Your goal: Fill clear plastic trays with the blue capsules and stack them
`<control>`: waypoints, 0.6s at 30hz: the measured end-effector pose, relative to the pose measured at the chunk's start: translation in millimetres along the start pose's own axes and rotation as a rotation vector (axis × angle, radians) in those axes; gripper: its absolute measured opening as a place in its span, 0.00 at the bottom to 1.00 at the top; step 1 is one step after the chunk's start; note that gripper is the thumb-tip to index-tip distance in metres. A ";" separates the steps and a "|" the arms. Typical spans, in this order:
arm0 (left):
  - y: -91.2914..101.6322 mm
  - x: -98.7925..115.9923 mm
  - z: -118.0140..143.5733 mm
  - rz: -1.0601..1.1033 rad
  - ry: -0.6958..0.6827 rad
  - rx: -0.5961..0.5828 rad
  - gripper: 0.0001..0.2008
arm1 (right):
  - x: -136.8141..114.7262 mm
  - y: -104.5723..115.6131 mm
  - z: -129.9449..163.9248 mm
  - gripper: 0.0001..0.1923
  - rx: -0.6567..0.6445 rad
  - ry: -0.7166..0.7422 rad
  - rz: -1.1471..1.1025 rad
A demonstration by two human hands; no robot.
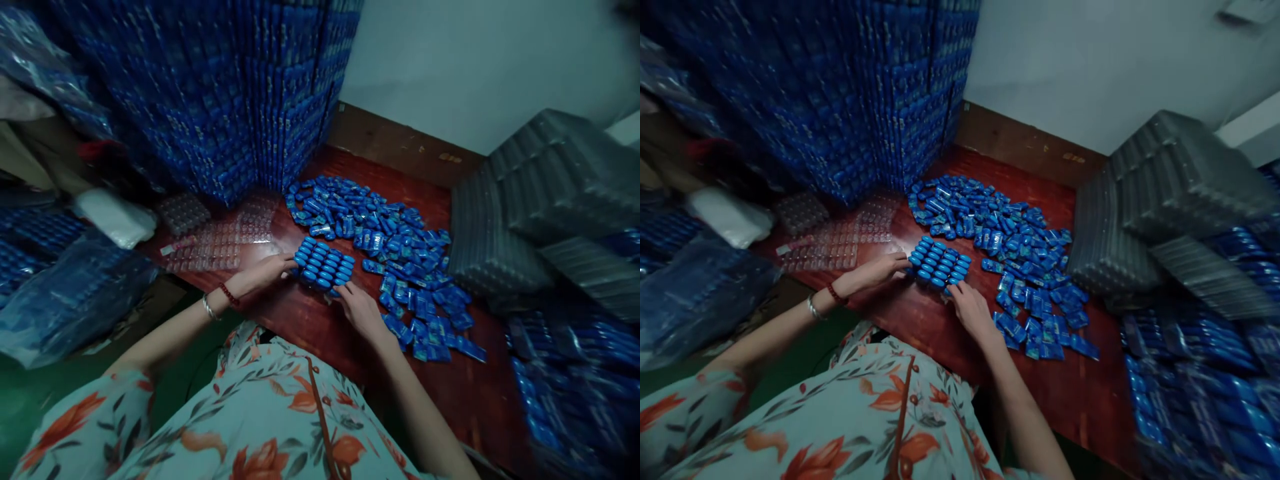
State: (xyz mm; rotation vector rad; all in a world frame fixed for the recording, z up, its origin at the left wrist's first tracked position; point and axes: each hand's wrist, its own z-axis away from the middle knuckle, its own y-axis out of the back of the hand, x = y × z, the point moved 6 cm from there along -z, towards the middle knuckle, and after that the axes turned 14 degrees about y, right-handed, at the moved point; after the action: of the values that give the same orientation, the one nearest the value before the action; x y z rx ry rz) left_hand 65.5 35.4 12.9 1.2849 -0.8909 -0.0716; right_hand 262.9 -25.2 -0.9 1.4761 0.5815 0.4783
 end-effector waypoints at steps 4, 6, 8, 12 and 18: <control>-0.5 -5.4 1.5 -0.018 0.029 0.039 0.14 | -3.1 -4.3 5.7 0.18 0.129 -0.043 0.130; -1.8 -9.3 4.7 0.002 0.053 0.085 0.14 | -3.8 -5.6 9.2 0.20 0.216 -0.076 0.157; -4.9 -13.7 8.5 0.002 0.090 0.128 0.12 | -3.8 -7.1 11.7 0.23 0.300 -0.079 0.137; -16.5 -12.4 16.4 -0.095 0.083 0.178 0.13 | -1.7 -11.0 11.3 0.25 0.380 -0.028 0.021; -23.0 4.4 11.6 -0.248 -0.003 0.115 0.11 | 3.4 -8.6 6.9 0.23 0.345 0.016 -0.049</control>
State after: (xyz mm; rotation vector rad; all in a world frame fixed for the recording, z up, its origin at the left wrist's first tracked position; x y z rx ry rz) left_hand 71.1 16.3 -4.2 1.4991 -0.7431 -0.2208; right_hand 269.4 -28.8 -9.7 1.7809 0.7378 0.3627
